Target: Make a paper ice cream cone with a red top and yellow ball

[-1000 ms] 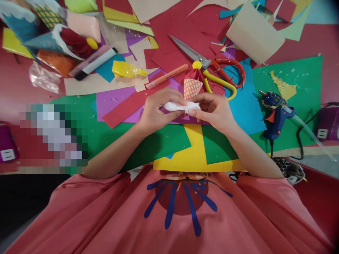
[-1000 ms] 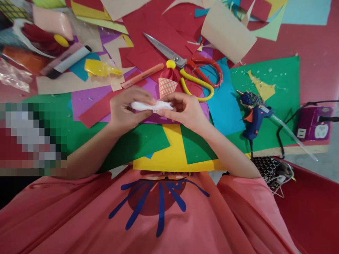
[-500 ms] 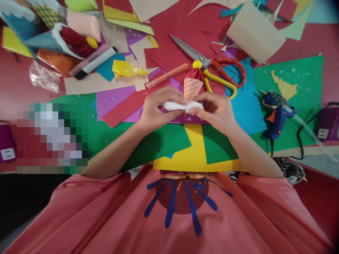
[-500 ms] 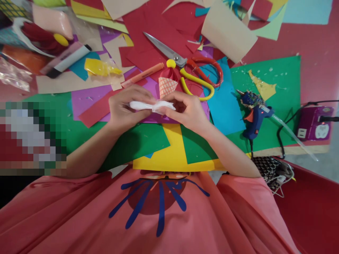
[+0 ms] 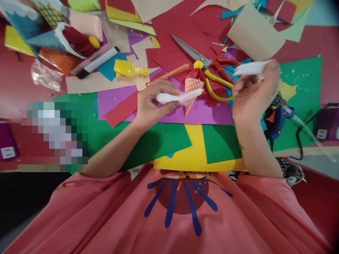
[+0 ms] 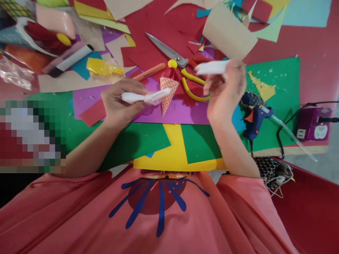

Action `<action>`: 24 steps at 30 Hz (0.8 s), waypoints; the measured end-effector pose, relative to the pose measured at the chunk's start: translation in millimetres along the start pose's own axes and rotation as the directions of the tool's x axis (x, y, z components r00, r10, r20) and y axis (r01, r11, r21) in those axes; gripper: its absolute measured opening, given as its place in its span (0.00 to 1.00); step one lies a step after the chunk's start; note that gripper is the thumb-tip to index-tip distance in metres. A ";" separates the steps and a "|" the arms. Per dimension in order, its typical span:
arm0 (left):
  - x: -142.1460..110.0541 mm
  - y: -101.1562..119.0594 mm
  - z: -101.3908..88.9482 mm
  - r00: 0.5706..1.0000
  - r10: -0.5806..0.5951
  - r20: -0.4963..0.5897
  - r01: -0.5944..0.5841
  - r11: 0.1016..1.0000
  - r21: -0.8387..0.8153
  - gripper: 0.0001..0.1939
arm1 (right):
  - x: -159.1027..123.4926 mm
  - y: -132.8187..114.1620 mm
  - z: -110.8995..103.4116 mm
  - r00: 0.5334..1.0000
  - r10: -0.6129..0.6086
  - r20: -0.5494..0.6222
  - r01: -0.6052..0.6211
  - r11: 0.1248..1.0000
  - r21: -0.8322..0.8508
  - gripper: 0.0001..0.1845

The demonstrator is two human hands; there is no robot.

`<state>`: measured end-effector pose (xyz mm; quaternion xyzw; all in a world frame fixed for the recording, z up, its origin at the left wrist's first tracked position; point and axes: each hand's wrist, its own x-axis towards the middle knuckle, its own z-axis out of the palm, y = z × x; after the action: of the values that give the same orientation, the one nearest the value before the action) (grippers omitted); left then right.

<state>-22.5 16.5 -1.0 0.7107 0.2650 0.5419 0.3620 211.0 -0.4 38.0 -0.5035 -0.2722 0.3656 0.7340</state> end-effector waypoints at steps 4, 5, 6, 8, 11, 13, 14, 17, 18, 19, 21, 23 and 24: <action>-0.8 1.2 2.0 1.000 0.011 -0.004 -0.011 1.000 0.009 0.10 | 1.7 -4.1 -1.3 0.975 0.172 0.138 -0.177 0.984 0.024 0.07; -0.9 2.0 2.7 0.999 0.034 -0.002 -0.034 0.999 0.018 0.11 | -0.6 -3.9 -1.3 0.946 0.216 0.240 -0.223 0.975 0.001 0.08; -0.7 2.4 2.8 0.999 0.052 0.002 -0.052 0.998 0.024 0.11 | -3.1 -3.3 -1.1 0.919 0.243 0.311 -0.251 0.968 -0.015 0.10; 1.2 1.3 -0.7 0.998 0.056 0.012 -0.057 0.998 0.019 0.10 | -6.9 -0.8 -0.1 0.851 0.323 0.414 -0.323 0.944 -0.072 0.10; 10.6 -5.0 -21.1 0.998 0.067 -0.013 -0.067 0.997 -0.024 0.15 | -8.6 2.2 2.7 0.820 0.390 0.418 -0.387 0.917 -0.097 0.11; 20.7 -8.3 -45.0 0.997 0.038 -0.073 -0.036 0.999 0.025 0.12 | -9.7 2.2 4.9 0.810 0.422 0.408 -0.419 0.902 -0.102 0.15; 25.9 -8.3 -58.9 0.994 0.014 -0.111 -0.011 0.999 0.031 0.16 | -10.7 1.6 5.8 0.803 0.431 0.412 -0.428 0.898 -0.105 0.17; 38.3 1.1 -98.8 0.958 -0.256 -0.129 0.275 0.949 0.155 0.25 | -15.2 -1.3 6.8 0.762 0.459 0.458 -0.438 0.885 -0.158 0.21; 40.6 6.9 -108.9 0.907 -0.407 -0.107 0.420 0.868 0.264 0.29 | -16.7 -2.1 6.6 0.740 0.472 0.478 -0.441 0.878 -0.184 0.23; 41.9 13.2 -116.7 0.858 -0.501 -0.116 0.507 0.787 0.351 0.34 | -17.9 -2.8 6.1 0.718 0.485 0.499 -0.444 0.871 -0.208 0.25; 42.5 25.8 -125.0 0.768 -0.625 -0.141 0.607 0.639 0.473 0.34 | -19.5 -3.1 5.1 0.682 0.505 0.529 -0.451 0.860 -0.240 0.25; 41.8 35.5 -126.0 0.698 -0.690 -0.191 0.642 0.485 0.594 0.30 | -20.1 -2.5 4.4 0.650 0.515 0.559 -0.452 0.853 -0.261 0.23; 41.5 38.7 -125.2 0.672 -0.714 -0.197 0.636 0.418 0.649 0.29 | -20.3 -2.1 4.2 0.638 0.517 0.571 -0.453 0.851 -0.266 0.22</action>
<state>-132.2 53.8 72.9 0.6507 0.6834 0.1760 0.2805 196.5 -15.1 40.8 -0.4430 -0.3713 0.6803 0.4507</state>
